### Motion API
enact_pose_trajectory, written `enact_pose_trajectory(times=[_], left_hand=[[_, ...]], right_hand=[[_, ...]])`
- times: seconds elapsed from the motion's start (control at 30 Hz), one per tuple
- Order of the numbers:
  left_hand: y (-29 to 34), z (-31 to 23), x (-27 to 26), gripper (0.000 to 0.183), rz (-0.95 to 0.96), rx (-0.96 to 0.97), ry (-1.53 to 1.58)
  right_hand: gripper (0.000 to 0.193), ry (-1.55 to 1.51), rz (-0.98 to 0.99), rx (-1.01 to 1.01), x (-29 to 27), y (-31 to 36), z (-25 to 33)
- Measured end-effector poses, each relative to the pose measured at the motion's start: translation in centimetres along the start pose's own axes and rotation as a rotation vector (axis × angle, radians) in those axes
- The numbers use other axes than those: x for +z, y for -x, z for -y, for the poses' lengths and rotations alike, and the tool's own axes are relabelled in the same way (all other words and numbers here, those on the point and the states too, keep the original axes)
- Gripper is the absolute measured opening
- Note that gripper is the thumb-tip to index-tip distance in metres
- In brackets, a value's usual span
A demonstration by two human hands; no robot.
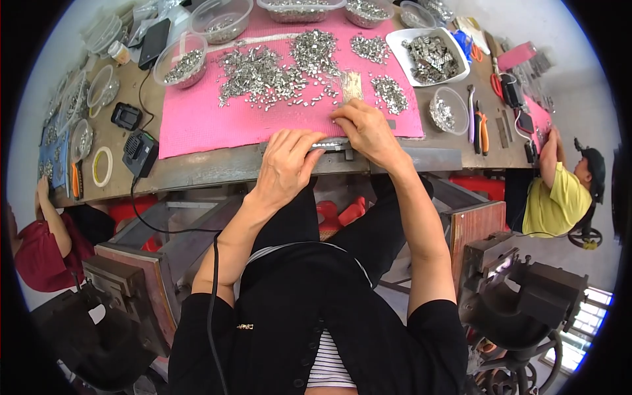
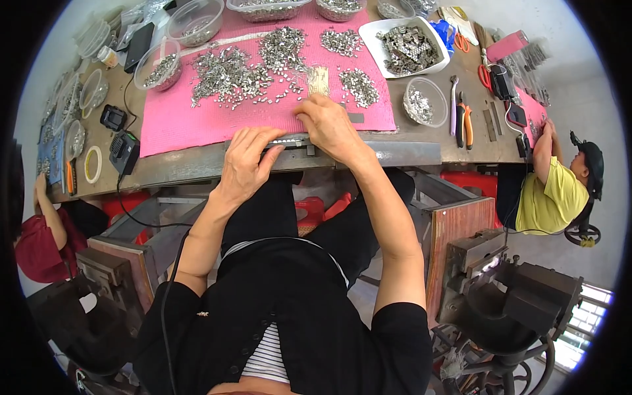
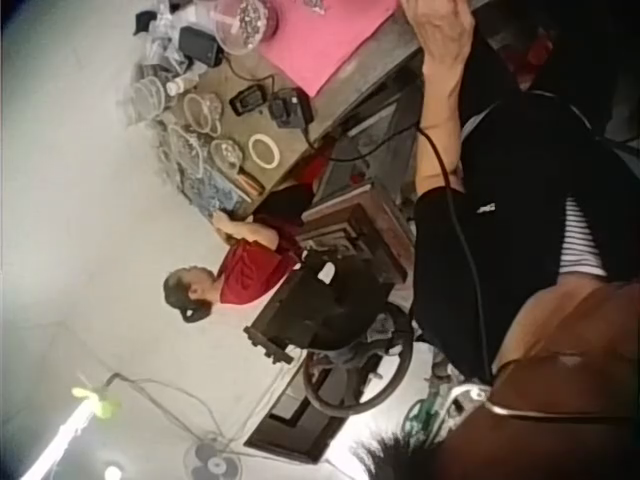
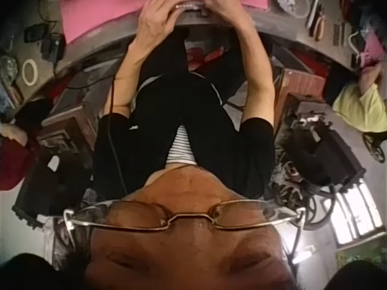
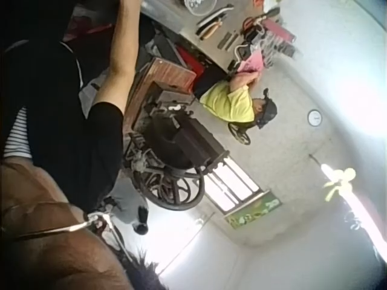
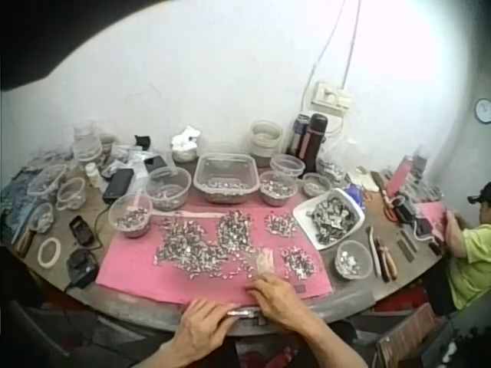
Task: The recorder is picking up small metal components from containers and placing them into a jig, then using a manual press machine to secure them.
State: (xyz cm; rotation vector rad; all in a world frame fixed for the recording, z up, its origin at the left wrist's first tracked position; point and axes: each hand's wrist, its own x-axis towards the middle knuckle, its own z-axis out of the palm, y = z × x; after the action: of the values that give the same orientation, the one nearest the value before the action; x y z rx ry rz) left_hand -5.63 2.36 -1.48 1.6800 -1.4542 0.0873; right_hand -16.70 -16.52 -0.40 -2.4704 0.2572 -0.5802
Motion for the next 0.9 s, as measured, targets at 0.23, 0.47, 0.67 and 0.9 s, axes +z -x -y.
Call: enact_pose_trajectory(times=[0.23,0.47,0.67,0.9], left_hand=[[-0.1,-0.3,-0.1,0.032,0.020,-0.001,0.019],[0.3,-0.3,0.1,0.035,0.003,-0.004,0.009],[0.6,-0.1,0.3,0.036,-0.006,-0.006,-0.005],[0.6,-0.1,0.5,0.036,-0.010,-0.010,-0.010]], right_hand=[[0.011,0.192,-0.086,-0.035,0.9,0.4,0.4],[0.008,-0.111,-0.107,0.204,-0.1,1.2,1.7],[0.008,-0.295,-0.166,0.225,0.3,3.5,3.5],[0.011,-0.248,-0.295,0.151,2.7,4.8,3.3]])
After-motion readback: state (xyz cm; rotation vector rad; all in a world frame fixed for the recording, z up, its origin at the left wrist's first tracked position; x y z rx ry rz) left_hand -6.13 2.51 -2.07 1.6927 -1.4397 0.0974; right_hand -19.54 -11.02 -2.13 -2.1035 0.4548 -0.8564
